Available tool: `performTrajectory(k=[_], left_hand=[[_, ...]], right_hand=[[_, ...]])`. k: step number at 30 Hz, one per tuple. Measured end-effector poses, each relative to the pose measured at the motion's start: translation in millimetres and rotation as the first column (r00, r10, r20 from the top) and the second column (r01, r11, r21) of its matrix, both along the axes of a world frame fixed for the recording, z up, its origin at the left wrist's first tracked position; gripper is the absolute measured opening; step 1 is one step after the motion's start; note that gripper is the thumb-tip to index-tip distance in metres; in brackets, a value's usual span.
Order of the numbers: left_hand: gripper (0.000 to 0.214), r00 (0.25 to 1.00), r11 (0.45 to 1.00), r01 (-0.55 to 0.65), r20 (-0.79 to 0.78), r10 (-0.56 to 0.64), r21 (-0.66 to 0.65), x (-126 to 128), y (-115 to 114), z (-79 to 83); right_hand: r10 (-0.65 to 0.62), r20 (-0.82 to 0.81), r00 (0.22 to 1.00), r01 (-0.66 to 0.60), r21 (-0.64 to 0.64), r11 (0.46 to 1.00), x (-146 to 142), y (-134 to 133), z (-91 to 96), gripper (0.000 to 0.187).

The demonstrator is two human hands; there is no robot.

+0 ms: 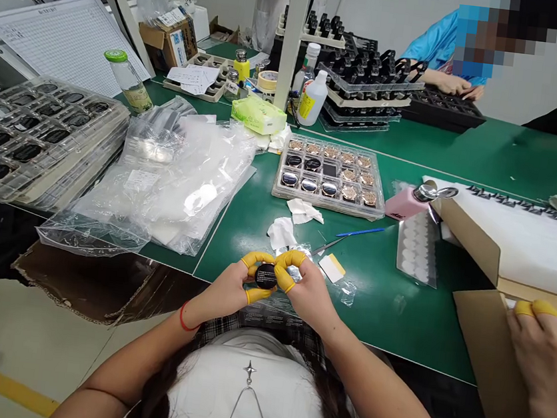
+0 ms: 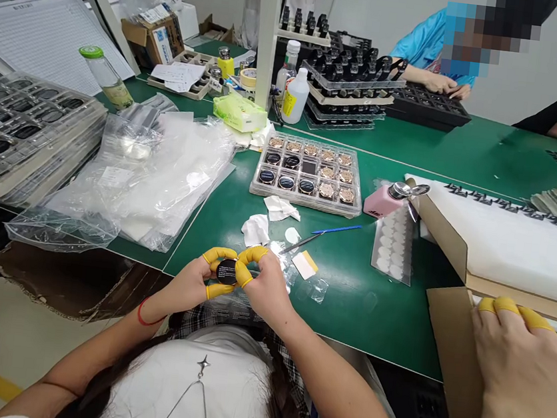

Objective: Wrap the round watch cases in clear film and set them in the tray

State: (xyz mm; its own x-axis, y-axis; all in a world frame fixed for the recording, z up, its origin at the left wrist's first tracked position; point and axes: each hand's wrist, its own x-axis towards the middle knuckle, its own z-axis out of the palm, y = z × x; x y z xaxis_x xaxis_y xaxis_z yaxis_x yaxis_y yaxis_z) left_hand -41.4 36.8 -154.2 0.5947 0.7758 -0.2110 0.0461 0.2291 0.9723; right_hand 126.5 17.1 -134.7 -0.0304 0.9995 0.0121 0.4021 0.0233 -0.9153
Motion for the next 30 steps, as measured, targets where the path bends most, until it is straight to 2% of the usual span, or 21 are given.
performTrajectory(k=[18,25,30], left_hand=[[0.047,1.000,1.000,0.012,0.021,-0.012,-0.015,-0.5,0.3,-9.9],[0.047,1.000,1.000,0.015,0.017,-0.015,-0.015,-0.8,0.7,-9.6],[0.046,1.000,0.999,0.020,0.021,-0.019,-0.029,-0.7,1.0,-9.0]], right_hand=[[0.029,-0.092,0.995,-0.036,-0.082,0.996,3.4,3.8,-2.8,0.007],[0.036,-0.200,0.979,-0.064,-0.139,0.988,4.8,5.7,-5.9,0.008],[0.029,-0.175,0.984,-0.055,-0.143,0.988,5.5,6.0,-7.2,0.009]])
